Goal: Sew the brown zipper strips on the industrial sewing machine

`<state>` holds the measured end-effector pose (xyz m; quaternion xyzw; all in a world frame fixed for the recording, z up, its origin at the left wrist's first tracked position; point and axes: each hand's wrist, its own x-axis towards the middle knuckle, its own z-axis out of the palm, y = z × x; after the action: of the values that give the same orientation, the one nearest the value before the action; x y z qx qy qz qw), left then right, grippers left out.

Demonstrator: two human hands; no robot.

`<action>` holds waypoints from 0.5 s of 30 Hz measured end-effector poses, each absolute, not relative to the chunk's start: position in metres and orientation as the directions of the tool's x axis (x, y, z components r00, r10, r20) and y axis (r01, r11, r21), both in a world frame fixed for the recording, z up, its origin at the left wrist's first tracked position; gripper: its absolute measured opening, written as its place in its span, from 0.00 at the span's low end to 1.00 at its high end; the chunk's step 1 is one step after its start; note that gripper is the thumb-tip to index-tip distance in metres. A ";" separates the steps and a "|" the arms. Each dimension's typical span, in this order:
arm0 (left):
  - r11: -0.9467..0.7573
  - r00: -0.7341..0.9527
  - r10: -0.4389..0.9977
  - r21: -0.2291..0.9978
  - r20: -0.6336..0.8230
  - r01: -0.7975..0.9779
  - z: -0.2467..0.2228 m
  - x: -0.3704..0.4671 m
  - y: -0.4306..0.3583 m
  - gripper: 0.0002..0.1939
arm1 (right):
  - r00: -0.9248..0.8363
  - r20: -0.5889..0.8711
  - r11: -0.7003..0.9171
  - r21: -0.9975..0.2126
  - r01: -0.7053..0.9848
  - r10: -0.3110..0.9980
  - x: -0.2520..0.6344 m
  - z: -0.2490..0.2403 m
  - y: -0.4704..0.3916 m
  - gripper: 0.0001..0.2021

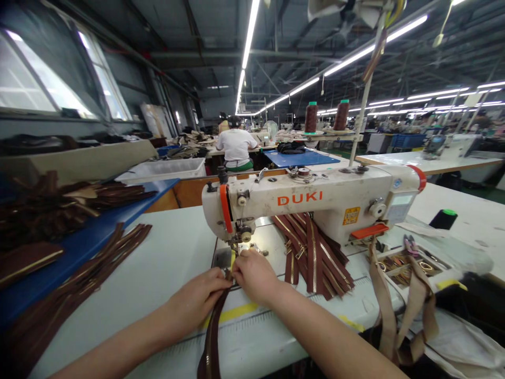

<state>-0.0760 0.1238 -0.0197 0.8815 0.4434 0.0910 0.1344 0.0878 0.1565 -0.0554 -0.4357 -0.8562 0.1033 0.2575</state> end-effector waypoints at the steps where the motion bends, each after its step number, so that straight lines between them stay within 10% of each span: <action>1: -0.589 0.599 0.797 0.311 0.072 0.746 -0.024 -0.077 0.124 0.15 | -0.495 0.354 0.607 -0.392 0.692 0.793 0.088 -0.056 0.157 0.04; 15: -0.828 0.788 0.497 -0.075 0.364 0.556 -0.048 -0.092 0.122 0.16 | -0.487 0.375 0.610 -0.380 0.695 0.789 0.087 -0.061 0.161 0.04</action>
<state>-0.0925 0.1222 -0.0484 0.9413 0.2796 0.1668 -0.0893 0.0871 0.1607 -0.0612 -0.4324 -0.8578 0.0886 0.2634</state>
